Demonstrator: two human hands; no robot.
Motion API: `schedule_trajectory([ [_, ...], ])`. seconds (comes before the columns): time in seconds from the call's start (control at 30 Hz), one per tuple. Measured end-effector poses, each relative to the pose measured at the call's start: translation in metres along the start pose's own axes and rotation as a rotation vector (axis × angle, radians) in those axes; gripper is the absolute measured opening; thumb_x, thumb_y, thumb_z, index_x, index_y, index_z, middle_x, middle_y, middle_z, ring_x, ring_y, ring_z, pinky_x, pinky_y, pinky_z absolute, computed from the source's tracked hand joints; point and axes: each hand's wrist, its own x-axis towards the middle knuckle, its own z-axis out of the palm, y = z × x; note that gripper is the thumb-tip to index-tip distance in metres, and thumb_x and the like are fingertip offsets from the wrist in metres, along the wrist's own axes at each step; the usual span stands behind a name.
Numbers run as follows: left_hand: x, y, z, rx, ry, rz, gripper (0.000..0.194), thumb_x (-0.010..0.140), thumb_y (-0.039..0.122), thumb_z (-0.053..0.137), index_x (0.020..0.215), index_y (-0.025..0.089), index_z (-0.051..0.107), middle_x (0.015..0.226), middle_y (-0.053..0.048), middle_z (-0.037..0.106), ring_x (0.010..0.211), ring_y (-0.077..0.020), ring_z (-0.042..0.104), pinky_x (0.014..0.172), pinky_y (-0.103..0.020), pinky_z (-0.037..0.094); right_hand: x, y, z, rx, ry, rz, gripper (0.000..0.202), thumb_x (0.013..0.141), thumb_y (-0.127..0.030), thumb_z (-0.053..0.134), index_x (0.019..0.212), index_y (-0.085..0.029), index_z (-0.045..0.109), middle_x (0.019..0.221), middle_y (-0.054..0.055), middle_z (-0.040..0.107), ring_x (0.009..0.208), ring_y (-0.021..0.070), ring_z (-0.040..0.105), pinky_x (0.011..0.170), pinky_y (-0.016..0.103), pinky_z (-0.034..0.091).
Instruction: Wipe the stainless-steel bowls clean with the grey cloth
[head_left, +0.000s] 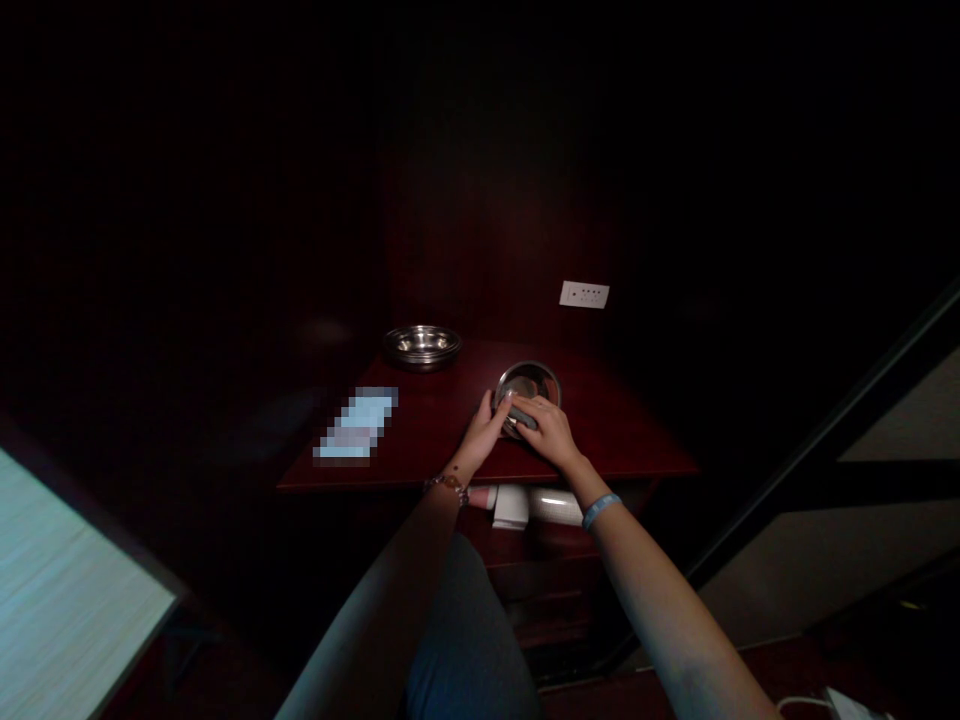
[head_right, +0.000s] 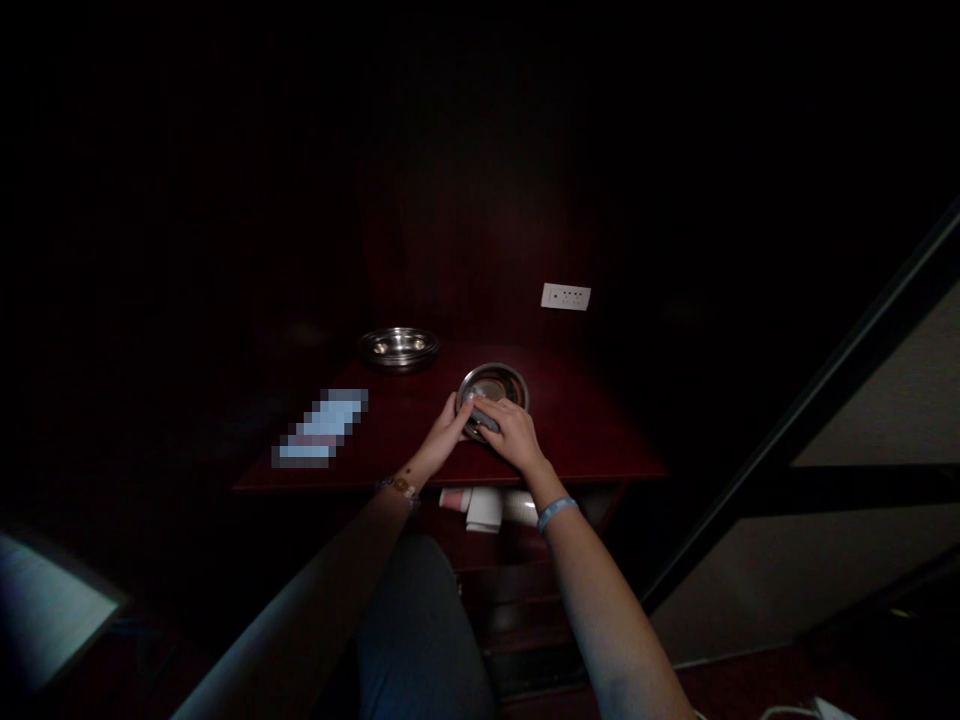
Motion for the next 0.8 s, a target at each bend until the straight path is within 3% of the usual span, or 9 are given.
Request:
schedule_trajectory([
  [0.13, -0.001, 0.003, 0.001, -0.032, 0.004, -0.013, 0.067, 0.079, 0.062, 0.062, 0.128, 0.018, 0.047, 0.128, -0.016, 0.061, 0.108, -0.0262, 0.065, 0.075, -0.033, 0.059, 0.0, -0.002, 0.0, -0.002, -0.004, -0.017, 0.04, 0.085, -0.02, 0.058, 0.125, -0.023, 0.065, 0.121, 0.005, 0.069, 0.102, 0.0227, 0.06, 0.093, 0.035, 0.048],
  [0.4, -0.001, 0.002, -0.002, -0.034, 0.025, 0.018, 0.057, 0.081, 0.061, 0.061, 0.119, 0.021, 0.048, 0.126, -0.013, 0.061, 0.103, -0.0236, 0.066, 0.07, -0.032, 0.06, -0.001, -0.009, -0.004, -0.066, -0.003, 0.002, 0.031, 0.085, -0.02, 0.057, 0.112, -0.023, 0.072, 0.102, 0.003, 0.075, 0.089, 0.0221, 0.056, 0.084, 0.034, 0.044],
  [0.8, 0.001, 0.001, -0.005, -0.024, 0.21, 0.084, 0.056, 0.08, 0.064, 0.059, 0.112, 0.019, 0.055, 0.109, -0.011, 0.067, 0.089, -0.0213, 0.068, 0.063, -0.029, 0.059, 0.002, -0.018, -0.006, -0.131, -0.011, 0.098, 0.028, 0.082, -0.021, 0.059, 0.103, -0.027, 0.076, 0.103, 0.001, 0.075, 0.091, 0.0233, 0.057, 0.087, 0.036, 0.044],
])
